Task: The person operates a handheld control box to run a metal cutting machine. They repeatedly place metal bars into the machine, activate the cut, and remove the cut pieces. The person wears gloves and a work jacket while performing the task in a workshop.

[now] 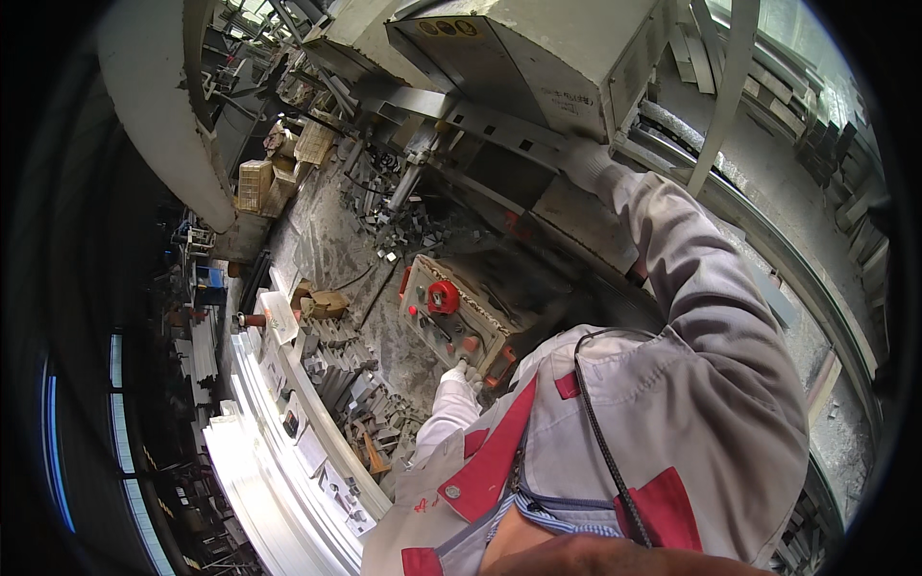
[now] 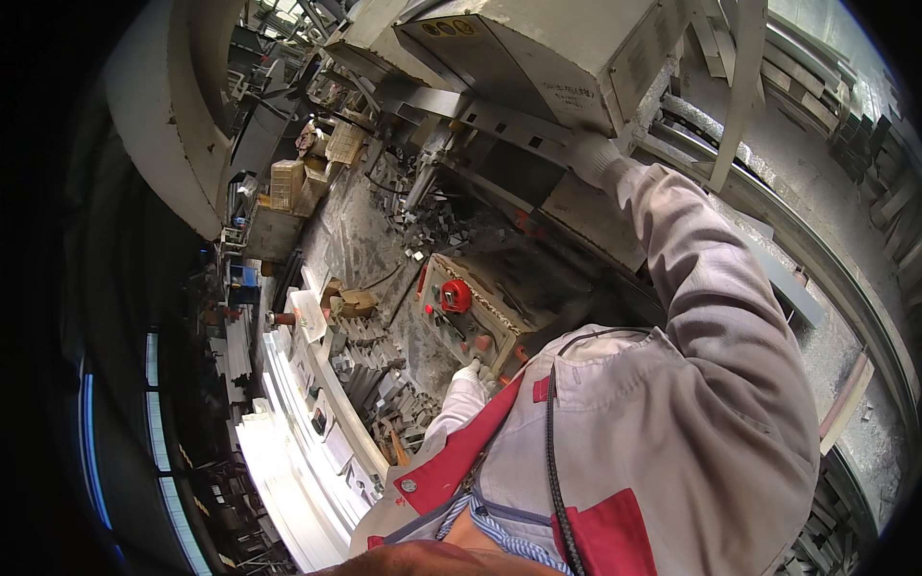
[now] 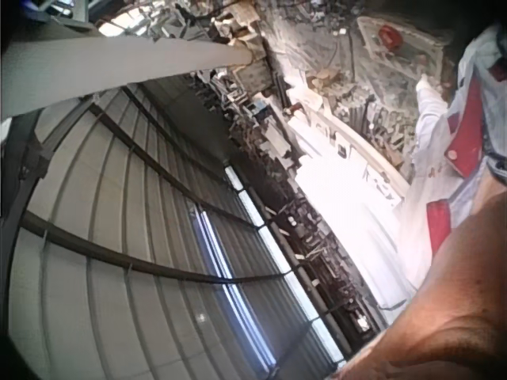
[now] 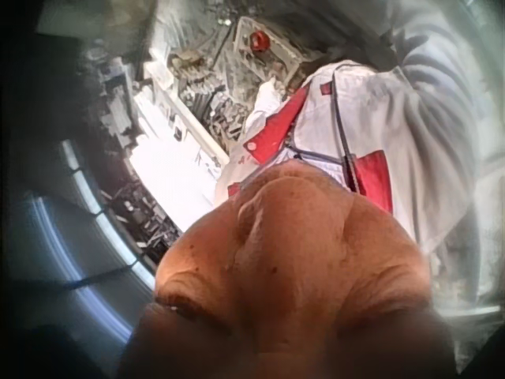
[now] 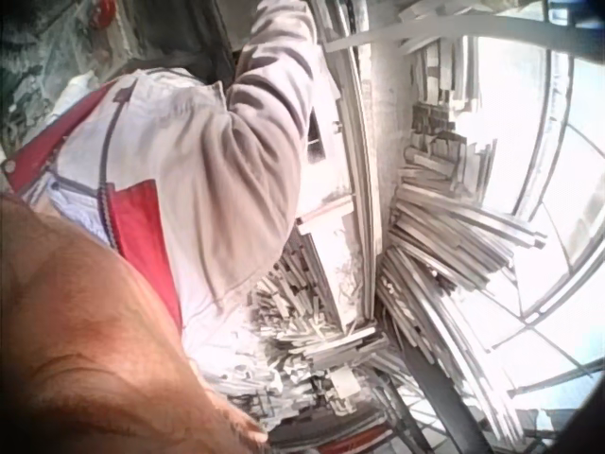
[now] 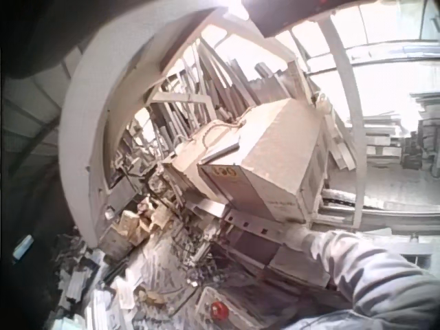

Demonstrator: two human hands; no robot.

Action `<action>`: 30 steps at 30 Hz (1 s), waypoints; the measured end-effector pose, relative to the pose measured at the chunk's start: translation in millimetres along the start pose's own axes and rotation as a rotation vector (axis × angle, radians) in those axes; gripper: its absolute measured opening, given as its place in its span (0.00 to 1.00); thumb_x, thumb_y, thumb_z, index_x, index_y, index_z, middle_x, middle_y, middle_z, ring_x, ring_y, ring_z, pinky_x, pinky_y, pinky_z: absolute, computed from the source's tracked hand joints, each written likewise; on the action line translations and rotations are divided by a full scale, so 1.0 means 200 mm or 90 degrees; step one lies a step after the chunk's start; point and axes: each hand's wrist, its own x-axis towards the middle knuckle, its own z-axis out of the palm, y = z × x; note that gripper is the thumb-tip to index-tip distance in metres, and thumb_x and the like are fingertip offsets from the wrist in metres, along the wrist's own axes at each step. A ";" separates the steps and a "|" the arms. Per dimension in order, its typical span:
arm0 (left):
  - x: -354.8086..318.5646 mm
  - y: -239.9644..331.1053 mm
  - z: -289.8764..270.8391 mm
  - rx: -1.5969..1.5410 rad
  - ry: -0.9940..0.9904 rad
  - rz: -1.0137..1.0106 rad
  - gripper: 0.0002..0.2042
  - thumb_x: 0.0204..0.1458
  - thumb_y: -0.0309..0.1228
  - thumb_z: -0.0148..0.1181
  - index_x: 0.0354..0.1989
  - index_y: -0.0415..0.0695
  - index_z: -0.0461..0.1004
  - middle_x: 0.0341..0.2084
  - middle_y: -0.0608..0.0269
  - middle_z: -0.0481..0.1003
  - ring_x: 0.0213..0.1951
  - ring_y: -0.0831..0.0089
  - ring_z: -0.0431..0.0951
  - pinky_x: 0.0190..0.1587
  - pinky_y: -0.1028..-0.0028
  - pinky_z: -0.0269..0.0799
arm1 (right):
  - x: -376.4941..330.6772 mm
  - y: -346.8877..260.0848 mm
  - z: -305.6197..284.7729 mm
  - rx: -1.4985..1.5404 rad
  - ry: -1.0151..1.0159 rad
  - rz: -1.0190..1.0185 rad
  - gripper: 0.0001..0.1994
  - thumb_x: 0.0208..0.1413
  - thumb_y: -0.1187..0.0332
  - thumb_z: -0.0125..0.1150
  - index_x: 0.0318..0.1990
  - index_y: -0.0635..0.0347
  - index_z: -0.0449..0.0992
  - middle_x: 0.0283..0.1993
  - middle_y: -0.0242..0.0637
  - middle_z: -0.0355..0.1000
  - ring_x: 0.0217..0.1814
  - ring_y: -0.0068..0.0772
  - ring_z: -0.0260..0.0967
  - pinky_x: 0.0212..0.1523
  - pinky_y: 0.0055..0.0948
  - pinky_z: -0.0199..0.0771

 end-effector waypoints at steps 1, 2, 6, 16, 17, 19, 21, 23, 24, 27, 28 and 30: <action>-0.03 0.00 0.04 0.014 0.060 0.005 0.13 0.70 0.45 0.61 0.42 0.50 0.73 0.25 0.65 0.75 0.21 0.65 0.73 0.22 0.64 0.69 | 0.00 -0.01 -0.02 -0.006 -0.028 0.018 0.18 0.60 0.72 0.58 0.57 0.61 0.82 0.53 0.53 0.79 0.56 0.59 0.80 0.56 0.48 0.82; -0.05 0.02 0.06 0.002 0.058 -0.005 0.13 0.70 0.45 0.61 0.41 0.50 0.73 0.25 0.66 0.74 0.21 0.65 0.72 0.22 0.64 0.69 | 0.02 -0.01 -0.04 -0.013 -0.061 0.032 0.18 0.61 0.72 0.58 0.57 0.61 0.82 0.52 0.53 0.80 0.55 0.60 0.80 0.56 0.48 0.82; -0.09 0.03 0.07 -0.021 0.046 -0.023 0.13 0.71 0.45 0.60 0.39 0.51 0.72 0.22 0.67 0.71 0.20 0.65 0.70 0.23 0.64 0.66 | 0.00 -0.02 -0.06 -0.056 -0.066 -0.008 0.17 0.63 0.71 0.57 0.57 0.60 0.82 0.49 0.53 0.81 0.54 0.62 0.81 0.56 0.49 0.82; -0.14 0.05 0.11 -0.012 0.044 -0.047 0.18 0.72 0.45 0.57 0.29 0.54 0.65 0.17 0.72 0.58 0.19 0.69 0.62 0.21 0.67 0.60 | 0.02 0.00 0.04 0.062 -0.026 0.088 0.14 0.61 0.72 0.57 0.53 0.58 0.82 0.53 0.49 0.79 0.52 0.57 0.81 0.52 0.50 0.84; -0.16 0.06 0.12 -0.009 0.041 -0.051 0.18 0.72 0.45 0.57 0.29 0.54 0.65 0.17 0.72 0.59 0.19 0.70 0.62 0.21 0.67 0.60 | 0.00 0.00 0.04 0.064 -0.013 0.091 0.14 0.63 0.70 0.57 0.54 0.57 0.82 0.52 0.49 0.80 0.52 0.57 0.82 0.53 0.50 0.83; -0.19 0.07 0.14 0.013 0.081 -0.045 0.18 0.72 0.46 0.58 0.28 0.55 0.65 0.17 0.73 0.58 0.19 0.70 0.62 0.21 0.68 0.60 | -0.01 0.00 0.03 0.040 -0.015 0.063 0.14 0.65 0.70 0.56 0.54 0.55 0.82 0.53 0.49 0.80 0.54 0.58 0.81 0.54 0.50 0.82; -0.20 0.07 0.14 0.012 0.098 -0.060 0.18 0.72 0.46 0.58 0.28 0.55 0.65 0.17 0.73 0.59 0.19 0.70 0.63 0.21 0.68 0.61 | -0.02 0.01 0.02 -0.011 -0.018 -0.005 0.14 0.63 0.71 0.56 0.53 0.55 0.82 0.56 0.48 0.78 0.56 0.56 0.80 0.55 0.49 0.82; -0.20 0.07 0.12 0.000 0.055 -0.054 0.17 0.71 0.47 0.60 0.31 0.54 0.69 0.18 0.72 0.66 0.20 0.69 0.68 0.22 0.67 0.65 | -0.02 0.01 0.01 0.016 0.004 -0.002 0.14 0.61 0.72 0.57 0.53 0.55 0.82 0.57 0.48 0.77 0.58 0.55 0.79 0.56 0.49 0.81; -0.19 0.06 0.11 0.003 0.070 -0.051 0.16 0.71 0.48 0.60 0.32 0.53 0.70 0.20 0.71 0.68 0.21 0.68 0.69 0.22 0.67 0.66 | -0.02 0.00 0.01 0.026 0.031 -0.001 0.15 0.61 0.72 0.58 0.53 0.55 0.82 0.58 0.48 0.76 0.60 0.55 0.78 0.57 0.48 0.81; -0.13 0.06 0.08 0.009 0.090 -0.059 0.15 0.71 0.49 0.60 0.37 0.52 0.73 0.25 0.69 0.74 0.23 0.65 0.73 0.24 0.64 0.70 | -0.02 -0.01 0.00 0.044 0.021 0.026 0.16 0.57 0.72 0.61 0.54 0.56 0.81 0.58 0.46 0.75 0.60 0.57 0.76 0.60 0.48 0.79; -0.11 0.06 0.06 0.006 0.083 -0.061 0.15 0.71 0.49 0.59 0.37 0.52 0.73 0.25 0.69 0.74 0.22 0.65 0.73 0.24 0.64 0.70 | -0.02 -0.01 0.00 0.043 0.024 0.017 0.16 0.57 0.72 0.61 0.53 0.56 0.81 0.58 0.46 0.75 0.60 0.57 0.76 0.60 0.48 0.79; -0.06 0.05 0.02 0.008 0.078 -0.074 0.16 0.71 0.50 0.59 0.36 0.53 0.73 0.24 0.69 0.73 0.22 0.65 0.72 0.24 0.64 0.70 | -0.03 0.00 -0.01 0.046 0.005 0.010 0.16 0.57 0.72 0.60 0.53 0.56 0.81 0.57 0.46 0.75 0.60 0.56 0.76 0.59 0.48 0.80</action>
